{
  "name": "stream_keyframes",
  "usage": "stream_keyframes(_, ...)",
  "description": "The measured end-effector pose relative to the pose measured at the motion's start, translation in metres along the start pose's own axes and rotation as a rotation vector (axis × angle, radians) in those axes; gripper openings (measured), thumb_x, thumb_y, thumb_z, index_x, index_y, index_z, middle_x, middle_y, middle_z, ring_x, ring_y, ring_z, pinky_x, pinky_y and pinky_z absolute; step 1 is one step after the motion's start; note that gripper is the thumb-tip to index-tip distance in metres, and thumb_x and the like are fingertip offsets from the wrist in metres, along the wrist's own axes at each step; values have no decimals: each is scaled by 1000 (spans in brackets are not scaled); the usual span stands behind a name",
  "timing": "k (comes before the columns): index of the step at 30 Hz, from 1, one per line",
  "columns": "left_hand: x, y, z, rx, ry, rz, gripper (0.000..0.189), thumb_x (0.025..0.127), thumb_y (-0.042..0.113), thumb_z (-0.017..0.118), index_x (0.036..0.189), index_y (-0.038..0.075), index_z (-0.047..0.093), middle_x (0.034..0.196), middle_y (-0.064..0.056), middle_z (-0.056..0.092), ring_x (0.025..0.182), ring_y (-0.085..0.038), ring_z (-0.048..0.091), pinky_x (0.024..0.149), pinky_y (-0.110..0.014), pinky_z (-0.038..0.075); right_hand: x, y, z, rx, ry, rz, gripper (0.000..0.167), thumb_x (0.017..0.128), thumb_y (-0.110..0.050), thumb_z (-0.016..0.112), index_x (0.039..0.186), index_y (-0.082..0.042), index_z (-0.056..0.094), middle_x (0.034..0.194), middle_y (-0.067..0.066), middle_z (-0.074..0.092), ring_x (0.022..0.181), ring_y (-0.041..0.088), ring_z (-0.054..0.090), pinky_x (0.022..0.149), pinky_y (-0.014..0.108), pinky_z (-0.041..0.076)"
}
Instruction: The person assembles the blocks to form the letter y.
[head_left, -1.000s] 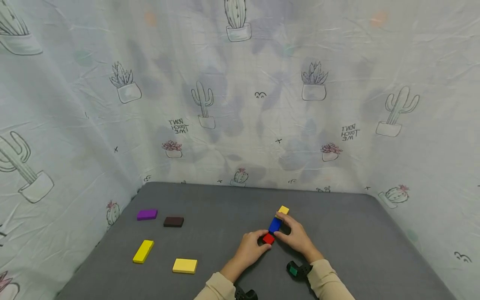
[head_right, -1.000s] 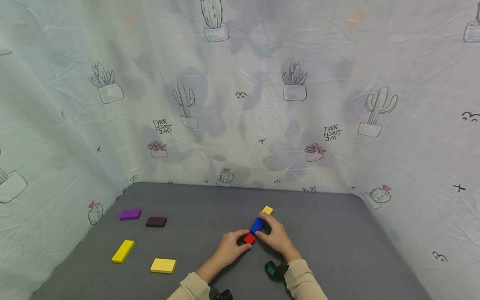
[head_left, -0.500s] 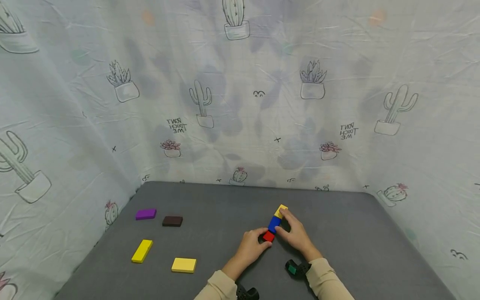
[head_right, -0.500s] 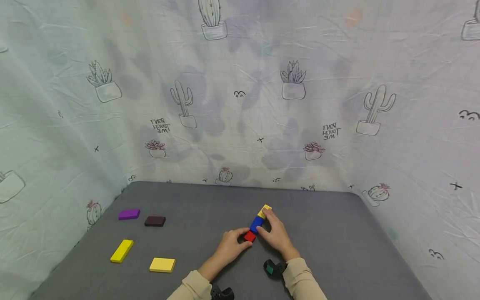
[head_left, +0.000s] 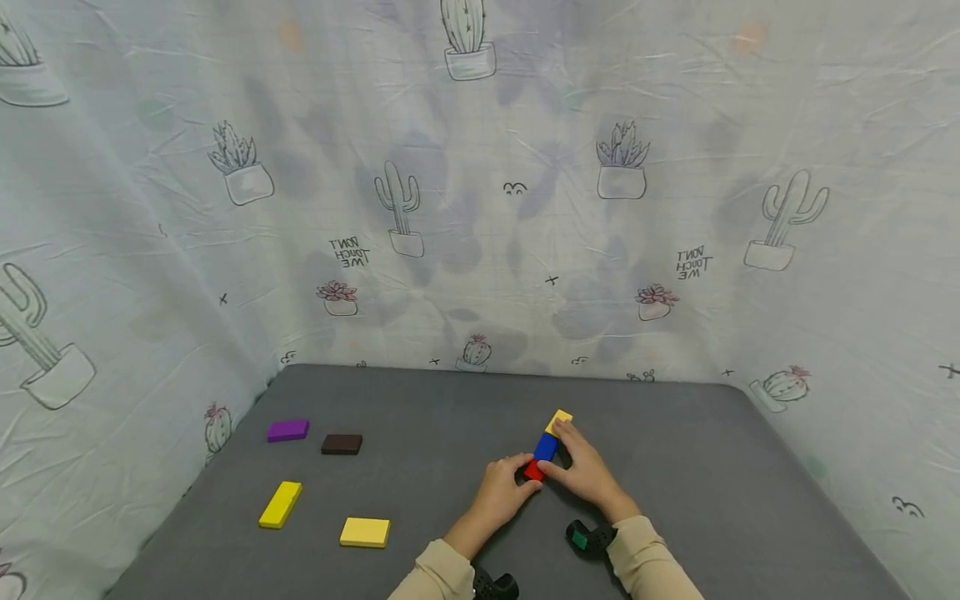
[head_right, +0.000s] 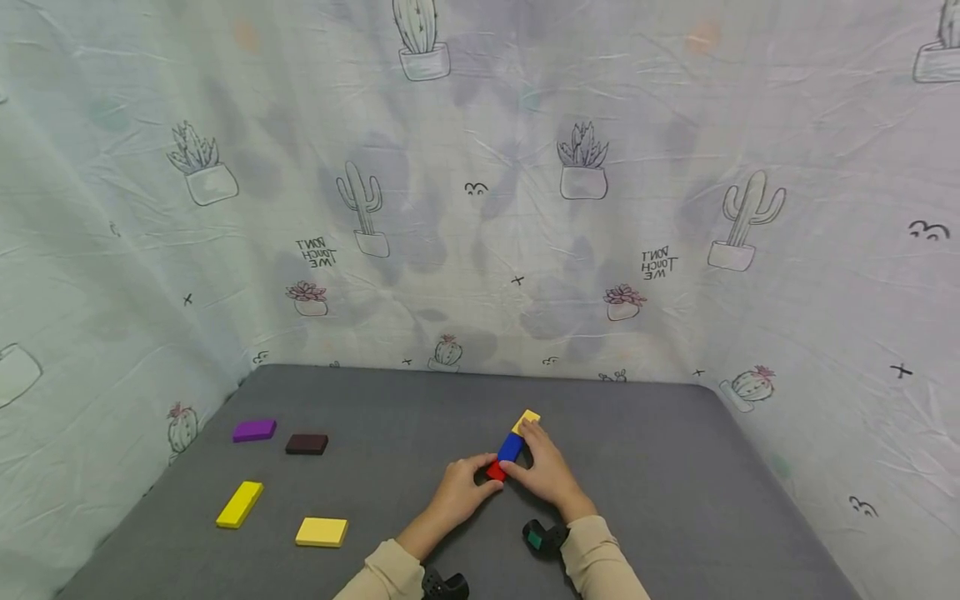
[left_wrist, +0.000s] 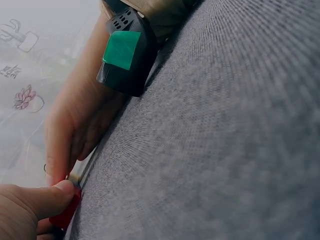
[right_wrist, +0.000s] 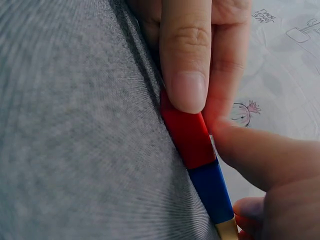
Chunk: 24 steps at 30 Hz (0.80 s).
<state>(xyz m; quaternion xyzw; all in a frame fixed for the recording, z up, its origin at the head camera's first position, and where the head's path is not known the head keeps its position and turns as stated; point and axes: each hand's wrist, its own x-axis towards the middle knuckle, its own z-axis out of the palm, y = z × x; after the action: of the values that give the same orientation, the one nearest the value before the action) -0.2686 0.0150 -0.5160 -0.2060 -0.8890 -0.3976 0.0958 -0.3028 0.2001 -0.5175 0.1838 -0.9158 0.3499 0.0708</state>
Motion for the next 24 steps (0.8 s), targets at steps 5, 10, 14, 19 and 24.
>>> stream_keyframes(5, 0, -1, 1, -9, 15, 11, 42, 81, 21, 75, 116, -1, 66, 114, -16, 68, 106, -29, 64, 88, -41, 53, -1, -2, 0, 8, -26, 16, 80, 83, -42, 69, 143, 2, 38, 151, 22, 31, 139, 41, 29, 107, 59, 31)
stream_keyframes(10, 1, -1, 1, -16, 17, 16, 42, 81, 21, 75, 116, -1, 66, 113, -16, 68, 106, -29, 64, 88, -41, 53, -1, -2, 0, 14, -19, 17, 79, 83, -41, 69, 143, 1, 39, 151, 22, 31, 139, 41, 28, 107, 59, 31)
stream_keyframes(14, 1, -1, 0, -22, 14, 15, 44, 81, 22, 75, 118, -1, 64, 114, -16, 68, 106, -29, 64, 88, -41, 53, 0, -1, 0, 17, -12, 8, 79, 83, -41, 70, 143, 1, 40, 151, 22, 31, 139, 41, 29, 106, 59, 32)
stream_keyframes(19, 2, -2, -1, -38, -1, -11, 46, 82, 23, 74, 120, -1, 63, 117, -14, 67, 109, -27, 63, 91, -41, 52, 0, 1, 1, 21, -21, 11, 79, 83, -41, 70, 143, 0, 40, 151, 20, 31, 139, 40, 29, 107, 58, 31)
stream_keyframes(24, 3, -3, -2, -87, -14, -33, 47, 83, 25, 73, 121, -1, 62, 118, -14, 66, 111, -27, 62, 94, -43, 50, 0, 2, 1, 14, -12, 10, 78, 83, -41, 70, 142, 0, 40, 151, 20, 32, 138, 40, 30, 107, 58, 32)
